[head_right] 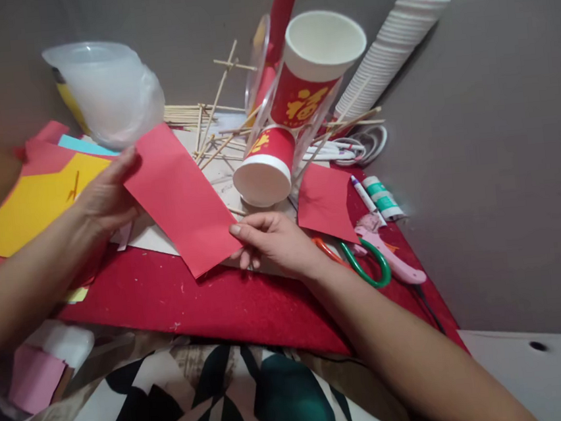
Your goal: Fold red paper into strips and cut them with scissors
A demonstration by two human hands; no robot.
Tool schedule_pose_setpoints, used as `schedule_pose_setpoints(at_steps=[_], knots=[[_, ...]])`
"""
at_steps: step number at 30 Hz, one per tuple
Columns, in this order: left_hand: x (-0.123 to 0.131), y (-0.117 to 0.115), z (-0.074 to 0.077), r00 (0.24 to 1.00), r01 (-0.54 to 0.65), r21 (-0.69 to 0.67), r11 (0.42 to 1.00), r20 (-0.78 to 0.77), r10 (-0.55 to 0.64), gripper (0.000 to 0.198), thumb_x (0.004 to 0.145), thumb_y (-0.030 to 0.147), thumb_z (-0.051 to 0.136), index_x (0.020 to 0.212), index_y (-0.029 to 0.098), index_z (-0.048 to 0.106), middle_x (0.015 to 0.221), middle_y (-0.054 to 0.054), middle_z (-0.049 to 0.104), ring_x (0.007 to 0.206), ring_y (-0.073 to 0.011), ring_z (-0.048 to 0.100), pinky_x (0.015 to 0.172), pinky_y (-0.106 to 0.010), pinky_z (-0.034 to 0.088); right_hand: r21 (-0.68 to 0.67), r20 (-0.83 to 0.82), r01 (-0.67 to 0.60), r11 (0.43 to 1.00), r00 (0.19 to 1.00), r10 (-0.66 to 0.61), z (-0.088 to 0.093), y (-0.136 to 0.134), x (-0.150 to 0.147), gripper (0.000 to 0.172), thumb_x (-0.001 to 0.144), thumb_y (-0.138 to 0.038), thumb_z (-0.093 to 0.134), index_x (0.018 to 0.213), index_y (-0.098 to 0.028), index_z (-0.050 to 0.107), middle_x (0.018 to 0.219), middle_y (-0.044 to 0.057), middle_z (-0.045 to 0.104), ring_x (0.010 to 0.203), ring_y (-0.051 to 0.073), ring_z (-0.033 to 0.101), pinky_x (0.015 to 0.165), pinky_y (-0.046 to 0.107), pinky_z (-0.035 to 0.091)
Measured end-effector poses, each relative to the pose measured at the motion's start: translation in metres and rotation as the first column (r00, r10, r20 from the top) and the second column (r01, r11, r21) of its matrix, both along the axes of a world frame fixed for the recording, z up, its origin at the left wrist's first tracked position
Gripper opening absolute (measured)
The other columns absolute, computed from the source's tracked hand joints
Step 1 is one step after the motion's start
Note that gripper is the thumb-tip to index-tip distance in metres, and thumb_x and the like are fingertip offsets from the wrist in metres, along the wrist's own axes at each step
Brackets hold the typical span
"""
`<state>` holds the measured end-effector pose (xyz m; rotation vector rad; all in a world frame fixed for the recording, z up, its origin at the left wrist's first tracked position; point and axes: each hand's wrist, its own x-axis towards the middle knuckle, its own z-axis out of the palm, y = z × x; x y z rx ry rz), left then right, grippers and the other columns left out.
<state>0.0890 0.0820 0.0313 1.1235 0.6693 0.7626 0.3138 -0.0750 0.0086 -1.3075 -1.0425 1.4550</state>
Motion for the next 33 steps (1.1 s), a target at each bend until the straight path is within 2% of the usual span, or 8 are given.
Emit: schedule_pose_setpoints(at_steps=[3,6,10,12,16,20,25,33], knots=[[0.006,-0.009,-0.008,0.987,-0.086,-0.084,0.993,0.128,0.096,0.041,0.077,0.040,0.082,0.110,0.021,0.068,0.103,-0.004,0.077,0.097,-0.0214,0.072,0.084,-0.030,0.057,0.006,-0.002,0.025,1.000,1.000,-0.025,0.000,0.002,-0.002,0.048,0.067,-0.059,0.088,0.066,-0.015,0.069,0.049,0.003,0.068,0.038,0.008,0.058,0.039,0.016,0.044],[0.005,-0.009,-0.009,0.973,-0.154,-0.121,0.981,0.152,0.172,0.038,0.078,0.043,0.082,0.105,0.022,0.068,0.095,-0.003,0.077,0.090,-0.0194,0.072,0.077,-0.028,0.058,0.004,0.001,0.064,0.998,0.998,-0.064,-0.002,0.003,-0.003,0.048,0.065,-0.059,0.089,0.070,-0.015,0.071,0.050,0.002,0.069,0.038,0.009,0.058,0.038,0.017,0.045],[0.002,-0.007,-0.005,0.972,-0.162,-0.136,0.977,0.148,0.182,0.042,0.077,0.056,0.080,0.099,0.021,0.070,0.087,-0.004,0.077,0.080,-0.0158,0.072,0.068,-0.022,0.057,0.026,0.023,0.095,0.995,0.995,-0.096,-0.007,0.003,-0.002,0.048,0.065,-0.061,0.088,0.072,-0.016,0.072,0.051,0.003,0.070,0.039,0.010,0.059,0.039,0.018,0.045],[0.003,-0.013,-0.004,0.976,-0.144,-0.150,0.978,0.143,0.165,0.037,0.074,0.047,0.085,0.095,0.020,0.071,0.085,-0.003,0.077,0.075,-0.0141,0.071,0.067,-0.021,0.057,0.046,0.057,0.075,0.996,0.995,-0.078,-0.010,0.002,-0.002,0.049,0.069,-0.063,0.085,0.073,-0.016,0.072,0.050,0.003,0.069,0.040,0.010,0.059,0.041,0.019,0.045],[0.007,-0.030,-0.005,0.987,-0.088,-0.112,0.990,0.125,0.102,0.034,0.067,0.025,0.091,0.094,0.016,0.074,0.092,-0.005,0.080,0.080,-0.0173,0.074,0.078,-0.028,0.060,0.054,0.136,-0.005,0.999,0.991,-0.003,-0.015,-0.001,-0.001,0.046,0.078,-0.063,0.078,0.077,-0.017,0.073,0.054,0.003,0.070,0.044,0.011,0.059,0.045,0.021,0.045],[0.004,-0.036,-0.007,0.995,0.013,-0.043,0.999,0.095,-0.009,0.035,0.067,0.029,0.093,0.095,0.016,0.077,0.095,-0.007,0.081,0.083,-0.0197,0.075,0.082,-0.031,0.060,0.131,0.122,-0.064,0.989,0.991,0.048,-0.014,-0.003,-0.002,0.047,0.081,-0.060,0.077,0.066,-0.017,0.067,0.058,-0.001,0.065,0.051,0.009,0.058,0.052,0.022,0.046],[-0.002,-0.035,-0.005,0.963,0.237,-0.109,0.965,-0.104,-0.248,0.035,0.063,0.031,0.095,0.088,0.015,0.079,0.092,-0.009,0.081,0.079,-0.0218,0.076,0.076,-0.033,0.061,0.122,0.040,0.013,0.992,0.999,-0.018,-0.008,-0.003,-0.006,0.053,0.077,-0.069,0.076,0.087,-0.017,0.075,0.074,0.006,0.074,0.063,0.015,0.071,0.056,0.025,0.053],[0.001,-0.042,-0.014,0.868,0.435,-0.147,0.888,-0.193,-0.457,0.037,0.070,0.034,0.090,0.102,0.018,0.080,0.098,-0.012,0.082,0.083,-0.0249,0.078,0.080,-0.037,0.063,0.186,-0.007,0.135,0.973,0.991,-0.136,-0.011,-0.003,-0.010,0.045,0.077,-0.062,0.079,0.071,-0.018,0.070,0.056,-0.003,0.061,0.046,0.009,0.053,0.047,0.023,0.044]])
